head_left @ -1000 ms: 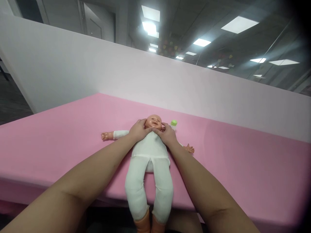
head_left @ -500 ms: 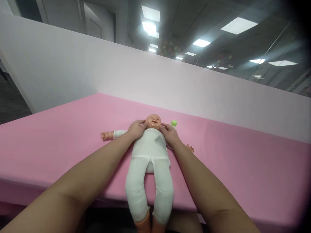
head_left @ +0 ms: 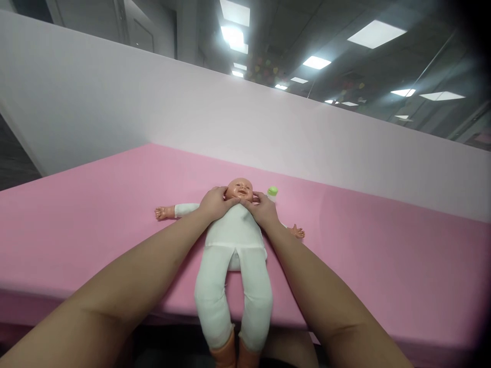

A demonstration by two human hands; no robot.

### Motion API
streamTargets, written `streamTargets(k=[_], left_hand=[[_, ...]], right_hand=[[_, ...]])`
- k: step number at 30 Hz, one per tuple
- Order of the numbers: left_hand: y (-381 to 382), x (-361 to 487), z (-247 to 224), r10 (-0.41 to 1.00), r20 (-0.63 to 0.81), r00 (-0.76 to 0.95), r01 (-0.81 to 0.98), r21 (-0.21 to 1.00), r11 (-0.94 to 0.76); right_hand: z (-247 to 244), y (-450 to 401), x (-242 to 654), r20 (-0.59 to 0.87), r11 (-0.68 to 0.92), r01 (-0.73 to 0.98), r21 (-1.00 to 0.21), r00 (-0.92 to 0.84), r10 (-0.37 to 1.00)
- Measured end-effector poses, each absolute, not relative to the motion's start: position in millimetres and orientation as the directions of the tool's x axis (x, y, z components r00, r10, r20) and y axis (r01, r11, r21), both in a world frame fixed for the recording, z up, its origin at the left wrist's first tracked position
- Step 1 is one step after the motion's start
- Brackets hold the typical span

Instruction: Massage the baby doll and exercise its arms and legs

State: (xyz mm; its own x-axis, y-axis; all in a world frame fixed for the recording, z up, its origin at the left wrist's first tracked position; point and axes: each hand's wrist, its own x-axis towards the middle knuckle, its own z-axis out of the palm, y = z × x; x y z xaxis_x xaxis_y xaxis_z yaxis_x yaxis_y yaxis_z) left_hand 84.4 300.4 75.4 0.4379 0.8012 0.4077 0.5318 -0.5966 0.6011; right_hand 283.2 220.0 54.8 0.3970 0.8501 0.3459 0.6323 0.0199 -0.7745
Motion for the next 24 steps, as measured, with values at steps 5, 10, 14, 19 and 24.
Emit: streamTargets(k=[5, 10, 14, 19, 24], left_hand=[[303.6, 82.9, 74.7, 0.797, 0.404, 0.448, 0.533, 0.595, -0.602], [309.2, 78.1, 72.2, 0.828, 0.342, 0.446, 0.478, 0.691, -0.542], [314.2, 76.9, 68.6, 0.828, 0.334, 0.451, 0.429, 0.732, -0.530], [318.9, 78.1, 65.8, 0.814, 0.347, 0.466, 0.394, 0.742, -0.542], [318.1, 76.5, 67.4, 0.817, 0.359, 0.452, 0.451, 0.698, -0.556]], right_hand=[[58.2, 218.3, 283.5, 0.356, 0.022, 0.663, -0.748, 0.373, 0.857], [53.9, 218.4, 290.2, 0.350, 0.093, 0.584, -0.806, 0.344, 0.872], [48.9, 219.8, 293.0, 0.332, 0.145, 0.484, -0.863, 0.328, 0.884], [49.0, 220.1, 290.6, 0.279, 0.190, 0.286, -0.939, 0.313, 0.908], [49.9, 218.3, 289.2, 0.330, 0.215, 0.356, -0.909, 0.300, 0.895]])
